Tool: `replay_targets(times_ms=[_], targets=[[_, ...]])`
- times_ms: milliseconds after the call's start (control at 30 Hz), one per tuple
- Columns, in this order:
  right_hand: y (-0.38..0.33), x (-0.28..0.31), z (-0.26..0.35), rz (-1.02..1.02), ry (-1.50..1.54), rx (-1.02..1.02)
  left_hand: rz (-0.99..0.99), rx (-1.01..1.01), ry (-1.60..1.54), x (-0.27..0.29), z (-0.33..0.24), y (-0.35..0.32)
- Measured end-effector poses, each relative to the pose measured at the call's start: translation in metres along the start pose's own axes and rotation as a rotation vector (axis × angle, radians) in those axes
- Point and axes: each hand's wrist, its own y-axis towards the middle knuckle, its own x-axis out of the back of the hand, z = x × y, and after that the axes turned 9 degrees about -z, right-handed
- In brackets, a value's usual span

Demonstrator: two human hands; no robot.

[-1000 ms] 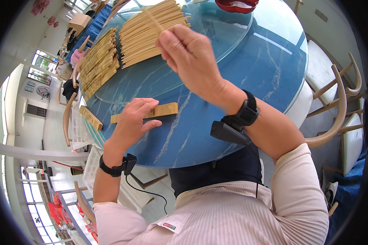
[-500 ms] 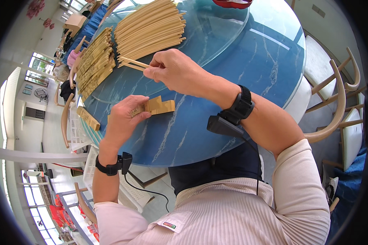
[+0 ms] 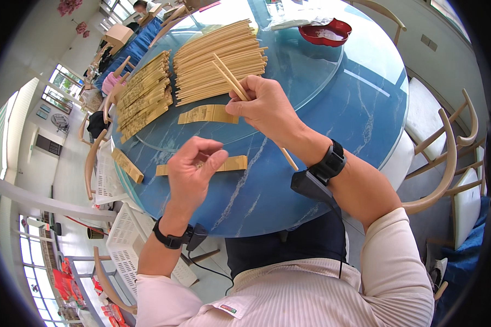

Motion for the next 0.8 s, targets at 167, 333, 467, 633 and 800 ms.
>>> replay_targets(times_ms=[167,333,467,633,800], targets=[[-0.005,-0.009,-0.006,-0.038,0.044,0.07,-0.099,0.403,-0.69,-0.029,0.009,0.029],[-0.007,-0.012,0.004,-0.049,0.092,0.024,-0.267,0.211,-0.735,-0.023,0.018,0.056],[-0.01,-0.003,0.012,-0.088,0.055,0.073,-0.409,0.037,-0.737,-0.007,0.03,0.083],[-0.013,-0.006,0.0,-0.065,-0.267,0.419,-0.471,0.094,-0.746,-0.004,0.035,0.074],[-0.018,-0.012,-0.007,-0.052,-0.362,0.434,-0.455,0.071,-0.877,0.0,0.036,0.066]])
